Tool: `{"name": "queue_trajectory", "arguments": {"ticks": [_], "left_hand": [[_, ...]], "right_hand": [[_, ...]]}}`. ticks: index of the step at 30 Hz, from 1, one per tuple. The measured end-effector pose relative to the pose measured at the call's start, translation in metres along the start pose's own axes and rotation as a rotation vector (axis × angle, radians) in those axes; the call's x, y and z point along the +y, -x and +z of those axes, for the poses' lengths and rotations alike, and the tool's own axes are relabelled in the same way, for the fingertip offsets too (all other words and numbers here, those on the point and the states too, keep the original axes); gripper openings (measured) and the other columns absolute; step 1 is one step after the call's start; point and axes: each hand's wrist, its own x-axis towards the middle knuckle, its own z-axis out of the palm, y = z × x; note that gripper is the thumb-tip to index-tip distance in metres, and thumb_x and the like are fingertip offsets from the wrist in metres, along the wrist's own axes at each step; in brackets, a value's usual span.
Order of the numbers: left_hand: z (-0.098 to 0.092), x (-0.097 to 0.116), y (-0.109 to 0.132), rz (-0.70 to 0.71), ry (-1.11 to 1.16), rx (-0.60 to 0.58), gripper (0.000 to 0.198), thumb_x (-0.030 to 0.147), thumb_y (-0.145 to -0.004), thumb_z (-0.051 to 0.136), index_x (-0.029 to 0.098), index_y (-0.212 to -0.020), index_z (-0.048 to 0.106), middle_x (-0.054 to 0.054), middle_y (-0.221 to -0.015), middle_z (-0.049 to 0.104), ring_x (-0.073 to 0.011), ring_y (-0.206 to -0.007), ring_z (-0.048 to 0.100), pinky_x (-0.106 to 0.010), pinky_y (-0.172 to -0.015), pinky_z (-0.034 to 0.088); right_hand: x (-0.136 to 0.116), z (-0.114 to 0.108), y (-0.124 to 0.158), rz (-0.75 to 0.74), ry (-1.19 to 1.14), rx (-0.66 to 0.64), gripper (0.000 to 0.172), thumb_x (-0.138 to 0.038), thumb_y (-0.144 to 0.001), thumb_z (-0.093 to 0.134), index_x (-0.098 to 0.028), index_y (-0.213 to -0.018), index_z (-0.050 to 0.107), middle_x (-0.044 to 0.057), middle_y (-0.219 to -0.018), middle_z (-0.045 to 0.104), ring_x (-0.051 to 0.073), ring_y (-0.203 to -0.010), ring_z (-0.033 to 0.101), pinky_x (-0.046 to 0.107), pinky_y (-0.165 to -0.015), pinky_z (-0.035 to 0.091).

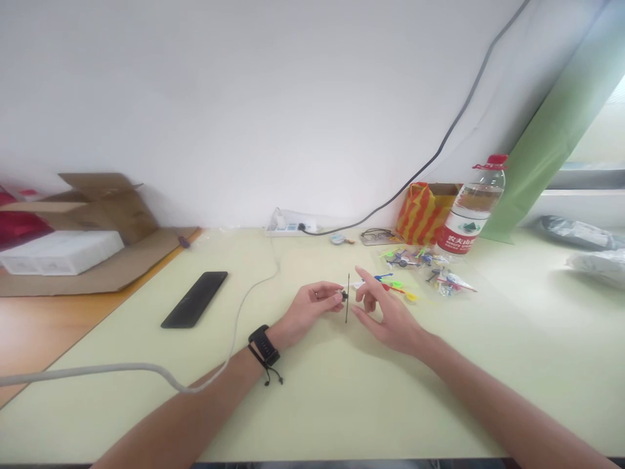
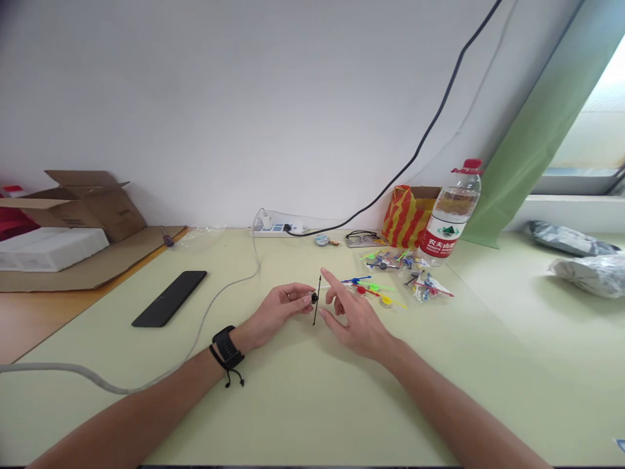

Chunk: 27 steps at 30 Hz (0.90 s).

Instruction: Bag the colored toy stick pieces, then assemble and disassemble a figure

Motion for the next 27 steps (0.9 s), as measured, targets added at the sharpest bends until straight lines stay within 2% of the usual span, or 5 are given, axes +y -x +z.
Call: {"name": "queue_trajectory", "arguments": {"ticks": [3, 6, 8, 18, 27], "left_hand": [[0.000, 0.000, 0.000, -0.006, 0.001, 0.002, 0.038, 0.037, -0.080, 0.086, 0.017, -0.110, 0.078, -0.008, -0.099, 0.076, -0.0160, -0.083, 0.069, -0.034, -0.088, 0.054], [0.000, -0.001, -0.001, -0.009, 0.002, 0.014, 0.038, 0.038, -0.078, 0.087, 0.016, -0.108, 0.078, -0.008, -0.099, 0.075, -0.0154, -0.082, 0.068, -0.034, -0.086, 0.054], [0.000, -0.002, -0.001, -0.006, 0.002, 0.012, 0.039, 0.038, -0.078, 0.087, 0.016, -0.108, 0.078, -0.008, -0.098, 0.075, -0.0156, -0.082, 0.068, -0.034, -0.086, 0.055], [-0.001, -0.005, 0.000, 0.019, -0.036, -0.047, 0.039, 0.038, -0.080, 0.085, 0.016, -0.111, 0.076, -0.009, -0.100, 0.075, -0.0183, -0.089, 0.069, -0.035, -0.088, 0.055], [0.001, 0.003, -0.001, -0.011, 0.012, 0.081, 0.028, 0.033, -0.077, 0.086, 0.016, -0.095, 0.072, -0.006, -0.089, 0.073, -0.0180, -0.081, 0.071, -0.035, -0.087, 0.056]], "right_hand": [[0.004, -0.002, -0.003, -0.007, 0.104, -0.035, 0.021, -0.037, -0.102, 0.048, -0.023, -0.100, 0.065, 0.003, -0.081, 0.062, 0.017, -0.066, 0.055, 0.033, -0.066, 0.044], [0.008, -0.005, -0.006, 0.060, 0.147, -0.057, 0.051, -0.039, -0.106, 0.039, -0.022, -0.058, 0.039, 0.000, -0.056, 0.044, 0.014, -0.052, 0.041, 0.032, -0.056, 0.031], [0.010, -0.006, -0.007, 0.102, 0.085, -0.043, 0.050, -0.039, -0.105, 0.043, -0.022, -0.059, 0.033, -0.002, -0.055, 0.042, 0.013, -0.052, 0.039, 0.031, -0.055, 0.030], [0.003, 0.007, -0.005, 0.096, -0.251, -0.103, 0.005, -0.029, -0.097, 0.056, -0.024, -0.096, 0.056, 0.001, -0.085, 0.064, 0.016, -0.072, 0.059, 0.028, -0.065, 0.049], [0.045, -0.019, -0.010, 0.100, 0.326, 0.053, 0.028, -0.035, -0.096, 0.056, -0.024, -0.122, 0.059, 0.011, -0.114, 0.069, 0.030, -0.107, 0.062, 0.046, -0.093, 0.050]]}}
